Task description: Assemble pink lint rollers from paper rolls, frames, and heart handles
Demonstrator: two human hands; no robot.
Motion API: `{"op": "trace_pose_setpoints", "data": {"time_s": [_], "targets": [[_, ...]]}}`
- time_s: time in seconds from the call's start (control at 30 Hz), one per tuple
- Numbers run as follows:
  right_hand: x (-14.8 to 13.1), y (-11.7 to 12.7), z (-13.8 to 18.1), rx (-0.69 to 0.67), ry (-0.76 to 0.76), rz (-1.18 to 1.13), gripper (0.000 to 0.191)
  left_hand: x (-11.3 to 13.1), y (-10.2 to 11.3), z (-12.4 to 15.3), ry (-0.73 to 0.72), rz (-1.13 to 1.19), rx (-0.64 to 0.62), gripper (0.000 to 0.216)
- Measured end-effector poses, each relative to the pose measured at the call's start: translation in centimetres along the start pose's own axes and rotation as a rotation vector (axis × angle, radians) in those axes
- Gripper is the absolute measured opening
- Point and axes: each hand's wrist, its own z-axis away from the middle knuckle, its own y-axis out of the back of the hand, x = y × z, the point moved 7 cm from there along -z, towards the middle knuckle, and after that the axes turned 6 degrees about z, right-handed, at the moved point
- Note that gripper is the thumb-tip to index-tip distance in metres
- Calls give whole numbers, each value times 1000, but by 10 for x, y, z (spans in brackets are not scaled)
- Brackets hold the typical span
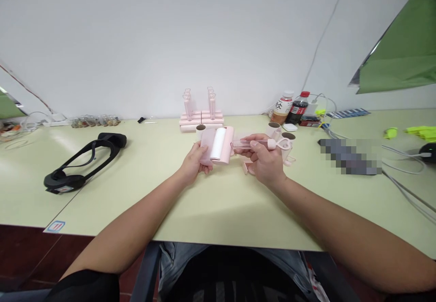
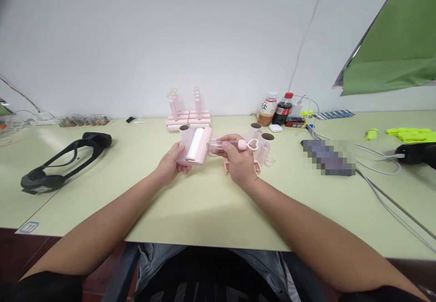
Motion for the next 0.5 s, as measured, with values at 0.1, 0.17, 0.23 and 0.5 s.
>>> {"op": "trace_pose_setpoints", "data": {"time_s": [0.1, 0.17, 0.23, 0.5], "targets": [[-1, 0, 0, -4, -14, -24, 14, -1, 2, -1, 2, 2, 0, 47], [-2, 1, -1, -3, -23, -27, 14, -2, 3, -2, -2, 0, 0, 48], [-2, 1, -1, 0, -24, -23, 14, -1, 4, -3, -10, -11, -3, 50], [8, -11, 3, -122, -79, -34, 18, -5, -15, 6, 41, -40, -233, 60]]}}
